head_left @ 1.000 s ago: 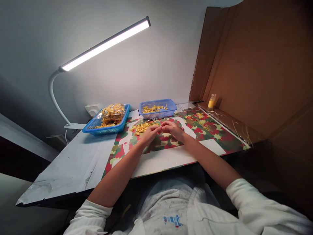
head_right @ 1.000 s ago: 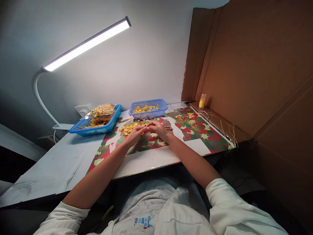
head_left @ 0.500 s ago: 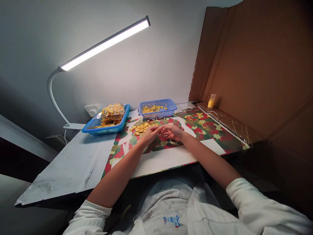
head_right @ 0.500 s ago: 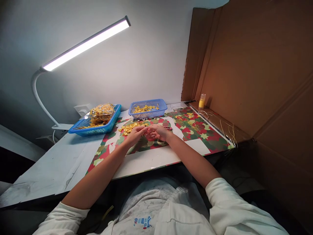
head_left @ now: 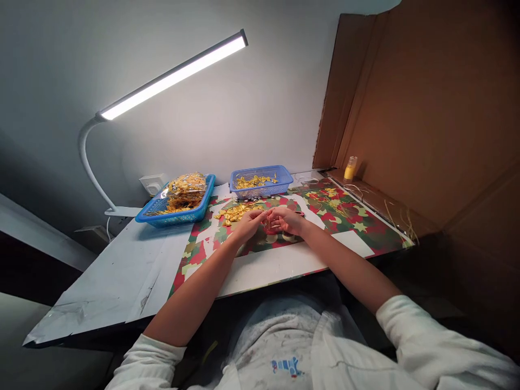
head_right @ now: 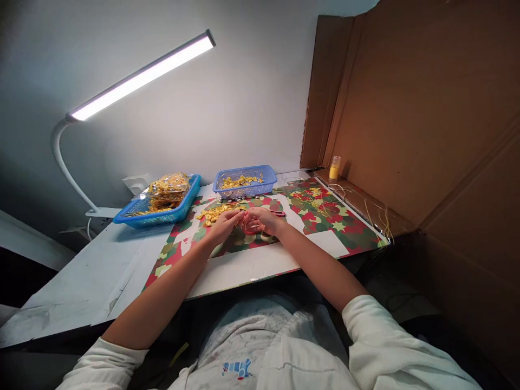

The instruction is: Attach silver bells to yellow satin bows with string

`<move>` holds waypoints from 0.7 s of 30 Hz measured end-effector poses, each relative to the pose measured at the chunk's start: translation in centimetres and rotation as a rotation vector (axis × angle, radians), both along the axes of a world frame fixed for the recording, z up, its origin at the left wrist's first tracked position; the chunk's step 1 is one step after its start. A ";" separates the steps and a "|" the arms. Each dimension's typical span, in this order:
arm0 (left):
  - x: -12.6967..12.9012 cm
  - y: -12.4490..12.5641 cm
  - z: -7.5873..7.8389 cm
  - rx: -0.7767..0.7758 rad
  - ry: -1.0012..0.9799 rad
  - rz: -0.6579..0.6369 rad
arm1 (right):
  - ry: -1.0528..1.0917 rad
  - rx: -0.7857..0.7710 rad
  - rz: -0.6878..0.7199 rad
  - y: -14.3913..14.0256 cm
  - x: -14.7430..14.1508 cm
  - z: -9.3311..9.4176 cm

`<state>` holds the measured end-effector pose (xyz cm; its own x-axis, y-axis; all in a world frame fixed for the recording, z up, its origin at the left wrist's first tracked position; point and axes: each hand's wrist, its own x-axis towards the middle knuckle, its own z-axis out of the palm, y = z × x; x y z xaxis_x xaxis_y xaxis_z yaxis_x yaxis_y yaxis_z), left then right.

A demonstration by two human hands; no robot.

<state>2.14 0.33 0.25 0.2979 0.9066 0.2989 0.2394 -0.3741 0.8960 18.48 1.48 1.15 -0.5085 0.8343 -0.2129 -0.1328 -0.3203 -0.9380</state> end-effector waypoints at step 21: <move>-0.4 0.8 -0.6 -0.019 0.002 0.099 | -0.030 0.101 -0.033 -0.1 0.1 -0.2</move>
<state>1.72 1.11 -0.33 0.2074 0.9371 0.2809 0.2765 -0.3316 0.9020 18.56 1.39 0.99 -0.4750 0.8685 -0.1418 -0.1128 -0.2199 -0.9690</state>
